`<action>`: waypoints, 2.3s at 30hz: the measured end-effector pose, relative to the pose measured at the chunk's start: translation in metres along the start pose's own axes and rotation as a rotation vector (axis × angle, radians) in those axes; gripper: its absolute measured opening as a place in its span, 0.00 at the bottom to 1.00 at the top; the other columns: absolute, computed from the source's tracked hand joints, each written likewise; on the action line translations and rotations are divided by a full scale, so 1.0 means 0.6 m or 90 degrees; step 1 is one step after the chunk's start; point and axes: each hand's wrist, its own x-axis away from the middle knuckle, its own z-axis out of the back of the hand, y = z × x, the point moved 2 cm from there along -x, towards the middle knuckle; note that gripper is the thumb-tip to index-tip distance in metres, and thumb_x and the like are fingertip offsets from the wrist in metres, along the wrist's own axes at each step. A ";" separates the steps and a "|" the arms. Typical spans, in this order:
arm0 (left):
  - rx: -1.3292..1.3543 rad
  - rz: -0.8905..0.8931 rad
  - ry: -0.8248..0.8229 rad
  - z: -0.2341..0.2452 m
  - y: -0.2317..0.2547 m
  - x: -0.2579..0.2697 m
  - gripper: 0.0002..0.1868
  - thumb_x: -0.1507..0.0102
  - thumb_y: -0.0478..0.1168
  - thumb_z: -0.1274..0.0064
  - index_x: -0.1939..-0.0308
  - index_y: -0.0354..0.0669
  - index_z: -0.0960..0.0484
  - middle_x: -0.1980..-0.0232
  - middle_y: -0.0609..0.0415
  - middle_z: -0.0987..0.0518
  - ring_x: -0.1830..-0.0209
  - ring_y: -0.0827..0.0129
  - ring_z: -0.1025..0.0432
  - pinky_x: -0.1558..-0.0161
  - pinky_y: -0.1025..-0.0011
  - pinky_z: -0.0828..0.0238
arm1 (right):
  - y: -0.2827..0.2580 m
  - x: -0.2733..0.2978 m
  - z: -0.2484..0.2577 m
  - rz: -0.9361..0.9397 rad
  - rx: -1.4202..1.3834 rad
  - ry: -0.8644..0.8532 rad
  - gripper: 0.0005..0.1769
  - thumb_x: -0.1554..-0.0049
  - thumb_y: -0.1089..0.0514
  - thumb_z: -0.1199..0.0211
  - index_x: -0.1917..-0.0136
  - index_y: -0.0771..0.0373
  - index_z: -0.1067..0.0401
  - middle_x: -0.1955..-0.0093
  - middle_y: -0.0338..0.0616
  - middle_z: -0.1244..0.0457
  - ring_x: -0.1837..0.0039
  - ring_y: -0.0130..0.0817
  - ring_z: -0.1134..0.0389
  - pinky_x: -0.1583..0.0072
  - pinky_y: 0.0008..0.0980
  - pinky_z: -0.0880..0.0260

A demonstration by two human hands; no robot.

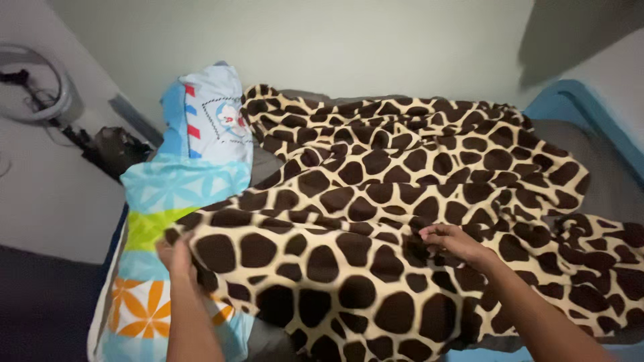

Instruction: The person spreads a giraffe-patterned blanket over a bed, smoothing and tucking the edges around the mattress. They then adjust a colorful pillow at the head of the bed.

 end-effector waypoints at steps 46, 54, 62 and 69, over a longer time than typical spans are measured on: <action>-0.646 0.088 -0.647 -0.419 -0.053 0.581 0.21 0.35 0.46 0.45 0.38 0.48 0.19 0.42 0.50 0.18 0.43 0.61 0.24 0.43 0.59 0.27 | 0.566 -0.065 0.467 -0.029 -0.059 0.219 0.14 0.40 0.58 0.41 0.43 0.59 0.21 0.45 0.48 0.27 0.49 0.41 0.28 0.45 0.40 0.28; -0.754 0.125 -0.715 -0.732 -0.054 0.802 0.22 0.33 0.41 0.49 0.35 0.45 0.21 0.52 0.41 0.12 0.62 0.43 0.23 0.58 0.50 0.27 | 0.734 -0.193 0.680 0.024 0.218 0.349 0.23 0.44 0.46 0.34 0.37 0.56 0.26 0.35 0.48 0.32 0.34 0.45 0.31 0.33 0.49 0.32; -0.653 -0.150 -0.923 -1.042 -0.157 1.069 0.21 0.37 0.37 0.45 0.40 0.42 0.20 0.40 0.42 0.18 0.52 0.50 0.22 0.49 0.59 0.25 | 0.819 -0.172 0.745 -0.025 0.172 0.376 0.74 0.56 0.42 0.20 0.17 0.60 0.72 0.20 0.72 0.62 0.24 0.67 0.53 0.27 0.57 0.49; -0.694 -0.311 -0.946 -1.165 -0.209 1.229 0.60 0.44 0.46 0.28 0.19 0.42 0.55 0.21 0.20 0.55 0.37 0.41 0.34 0.44 0.55 0.27 | 0.863 -0.018 0.688 -0.006 -0.427 0.002 0.35 0.47 0.49 0.31 0.31 0.66 0.35 0.40 0.54 0.29 0.41 0.43 0.26 0.37 0.44 0.27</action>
